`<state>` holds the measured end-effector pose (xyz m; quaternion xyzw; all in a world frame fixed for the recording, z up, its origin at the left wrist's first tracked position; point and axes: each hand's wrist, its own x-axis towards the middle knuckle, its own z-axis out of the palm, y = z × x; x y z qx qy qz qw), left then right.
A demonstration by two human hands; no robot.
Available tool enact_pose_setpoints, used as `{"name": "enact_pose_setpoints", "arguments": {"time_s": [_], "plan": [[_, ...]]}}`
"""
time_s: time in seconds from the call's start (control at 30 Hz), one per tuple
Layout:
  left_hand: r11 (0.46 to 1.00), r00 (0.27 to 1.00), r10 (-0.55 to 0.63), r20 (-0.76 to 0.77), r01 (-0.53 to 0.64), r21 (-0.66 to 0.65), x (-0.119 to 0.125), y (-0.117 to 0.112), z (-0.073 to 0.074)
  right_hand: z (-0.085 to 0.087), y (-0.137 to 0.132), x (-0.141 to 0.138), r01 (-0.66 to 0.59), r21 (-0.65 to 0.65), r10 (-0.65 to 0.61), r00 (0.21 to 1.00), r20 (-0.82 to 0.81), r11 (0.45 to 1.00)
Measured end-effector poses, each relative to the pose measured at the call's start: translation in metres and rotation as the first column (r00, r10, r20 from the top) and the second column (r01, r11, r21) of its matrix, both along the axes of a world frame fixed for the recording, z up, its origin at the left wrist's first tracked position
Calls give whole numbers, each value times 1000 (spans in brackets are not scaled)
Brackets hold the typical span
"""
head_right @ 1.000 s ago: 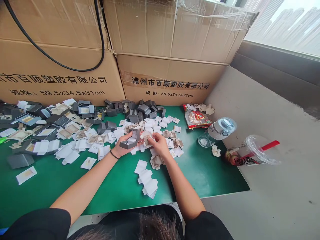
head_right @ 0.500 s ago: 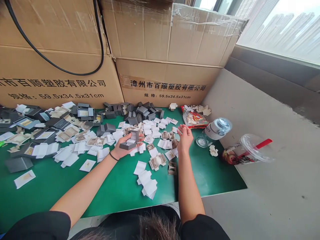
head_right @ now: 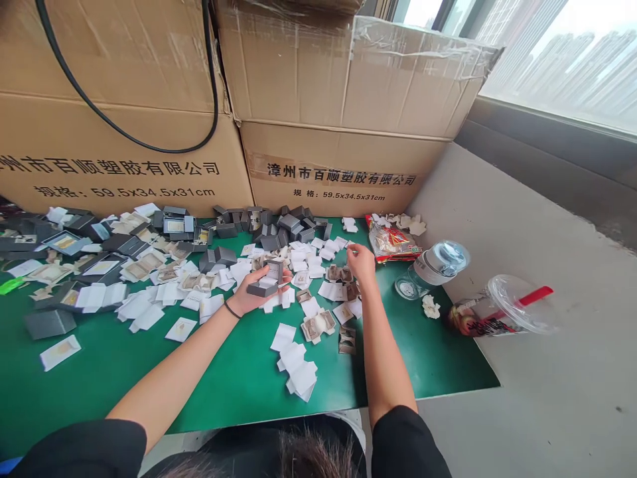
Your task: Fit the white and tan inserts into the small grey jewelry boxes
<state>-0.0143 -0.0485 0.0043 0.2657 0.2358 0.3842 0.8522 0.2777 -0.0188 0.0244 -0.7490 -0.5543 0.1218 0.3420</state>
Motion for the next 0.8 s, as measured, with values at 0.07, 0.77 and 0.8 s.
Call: {"name": "enact_pose_setpoints", "arguments": {"time_s": [0.07,0.77,0.8], "plan": [[1000,1000,-10,-1,10,12,0,0,0,4,31,2,22,-22,-22,999,34,1000],[998,997,-44,-61,47,52,1,-3,9,-38,113,52,52,52,-53,998,16,997],[998,997,-35,-62,38,50,1,-3,9,-37,112,50,34,65,-36,999,36,997]]}}
